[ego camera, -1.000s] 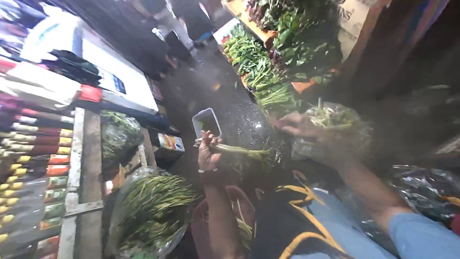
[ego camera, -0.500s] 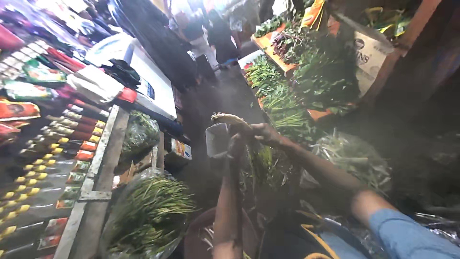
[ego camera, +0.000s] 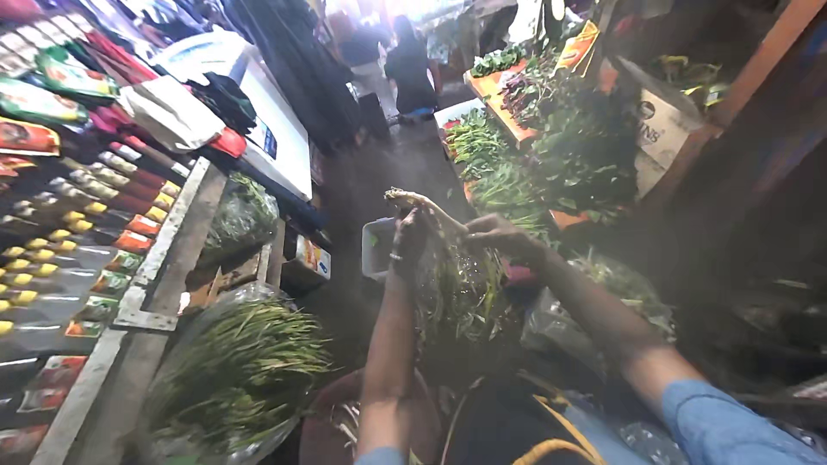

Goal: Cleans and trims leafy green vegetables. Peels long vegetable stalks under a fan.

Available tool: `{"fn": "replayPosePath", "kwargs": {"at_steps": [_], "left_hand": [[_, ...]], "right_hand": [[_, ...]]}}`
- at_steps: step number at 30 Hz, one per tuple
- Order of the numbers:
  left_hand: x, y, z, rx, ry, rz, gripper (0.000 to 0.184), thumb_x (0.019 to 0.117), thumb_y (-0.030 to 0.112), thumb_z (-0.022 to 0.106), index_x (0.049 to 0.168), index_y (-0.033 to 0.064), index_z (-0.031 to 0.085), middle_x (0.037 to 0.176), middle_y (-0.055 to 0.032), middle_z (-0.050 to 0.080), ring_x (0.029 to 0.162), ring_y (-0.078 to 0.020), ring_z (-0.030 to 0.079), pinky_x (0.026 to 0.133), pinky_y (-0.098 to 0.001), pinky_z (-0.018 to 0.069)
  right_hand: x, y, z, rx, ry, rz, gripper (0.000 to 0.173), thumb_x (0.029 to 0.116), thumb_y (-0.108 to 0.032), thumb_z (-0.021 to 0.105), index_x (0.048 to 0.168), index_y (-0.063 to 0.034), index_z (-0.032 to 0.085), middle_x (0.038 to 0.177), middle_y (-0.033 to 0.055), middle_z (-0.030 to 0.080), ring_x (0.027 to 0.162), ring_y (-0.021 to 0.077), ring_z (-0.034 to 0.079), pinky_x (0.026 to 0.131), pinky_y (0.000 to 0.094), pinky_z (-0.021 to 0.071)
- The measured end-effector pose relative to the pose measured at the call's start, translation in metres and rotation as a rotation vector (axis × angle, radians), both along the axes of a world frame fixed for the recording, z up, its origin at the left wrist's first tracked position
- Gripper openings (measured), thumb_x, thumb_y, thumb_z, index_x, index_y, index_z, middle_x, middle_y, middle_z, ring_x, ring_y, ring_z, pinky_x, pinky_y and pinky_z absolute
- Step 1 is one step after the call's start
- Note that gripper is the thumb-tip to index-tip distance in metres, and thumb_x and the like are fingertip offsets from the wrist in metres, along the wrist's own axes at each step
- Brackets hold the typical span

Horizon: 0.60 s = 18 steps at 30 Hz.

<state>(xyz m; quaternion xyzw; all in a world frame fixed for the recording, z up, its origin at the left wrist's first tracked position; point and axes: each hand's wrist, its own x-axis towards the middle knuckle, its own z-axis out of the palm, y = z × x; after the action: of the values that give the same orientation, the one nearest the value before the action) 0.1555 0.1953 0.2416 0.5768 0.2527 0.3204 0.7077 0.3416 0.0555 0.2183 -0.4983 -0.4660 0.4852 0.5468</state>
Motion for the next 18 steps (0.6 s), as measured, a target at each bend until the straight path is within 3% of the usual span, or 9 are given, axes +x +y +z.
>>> {"fn": "replayPosePath", "kwargs": {"at_steps": [2, 5, 10, 14, 18], "left_hand": [[-0.002, 0.013, -0.004, -0.046, -0.062, 0.024, 0.025, 0.1089, 0.036, 0.045, 0.125, 0.0193, 0.057, 0.092, 0.0019, 0.066, 0.074, -0.0094, 0.065, 0.066, -0.0275, 0.0575], [0.001, 0.038, -0.019, -0.178, -0.151, 0.172, 0.021, 0.1079, 0.031, 0.048, 0.113, 0.0143, 0.060, 0.084, -0.0009, 0.067, 0.070, -0.0124, 0.066, 0.063, -0.0308, 0.0585], [-0.013, 0.047, -0.041, -0.466, -0.305, 0.484, 0.022, 0.1079, 0.028, 0.046, 0.101, 0.0104, 0.058, 0.077, -0.0047, 0.062, 0.066, -0.0177, 0.064, 0.061, -0.0362, 0.0573], [-0.025, 0.045, -0.075, -0.542, -0.286, 0.603, 0.018, 0.1080, 0.023, 0.042, 0.103, 0.0088, 0.052, 0.074, -0.0057, 0.057, 0.063, -0.0182, 0.059, 0.060, -0.0372, 0.0560], [-0.033, 0.037, -0.091, -0.602, -0.263, 0.682, 0.012, 0.1065, 0.019, 0.045, 0.106, 0.0088, 0.050, 0.077, -0.0054, 0.054, 0.063, -0.0174, 0.056, 0.059, -0.0370, 0.0547]], "right_hand": [[-0.005, -0.009, -0.013, -0.013, 0.032, -0.041, 0.019, 0.0972, -0.009, 0.061, 0.107, 0.0023, 0.072, 0.088, 0.0059, 0.073, 0.077, 0.0114, 0.068, 0.076, 0.0307, 0.0591], [-0.008, -0.022, -0.033, -0.079, 0.061, -0.097, 0.024, 0.1024, -0.012, 0.058, 0.117, 0.0009, 0.071, 0.091, 0.0035, 0.074, 0.075, 0.0096, 0.068, 0.075, 0.0287, 0.0592], [0.002, -0.040, -0.060, -0.170, -0.006, -0.108, 0.024, 0.0987, -0.010, 0.060, 0.117, 0.0001, 0.071, 0.091, 0.0025, 0.073, 0.072, 0.0071, 0.065, 0.071, 0.0277, 0.0572], [0.003, -0.048, -0.055, -0.282, -0.056, -0.051, 0.019, 0.0975, -0.007, 0.063, 0.112, 0.0027, 0.070, 0.087, 0.0039, 0.072, 0.071, 0.0086, 0.067, 0.071, 0.0288, 0.0590], [0.009, -0.052, -0.067, -0.328, -0.160, -0.024, 0.018, 0.0993, -0.013, 0.061, 0.106, 0.0010, 0.069, 0.088, 0.0050, 0.071, 0.075, 0.0086, 0.066, 0.074, 0.0293, 0.0578]]}}
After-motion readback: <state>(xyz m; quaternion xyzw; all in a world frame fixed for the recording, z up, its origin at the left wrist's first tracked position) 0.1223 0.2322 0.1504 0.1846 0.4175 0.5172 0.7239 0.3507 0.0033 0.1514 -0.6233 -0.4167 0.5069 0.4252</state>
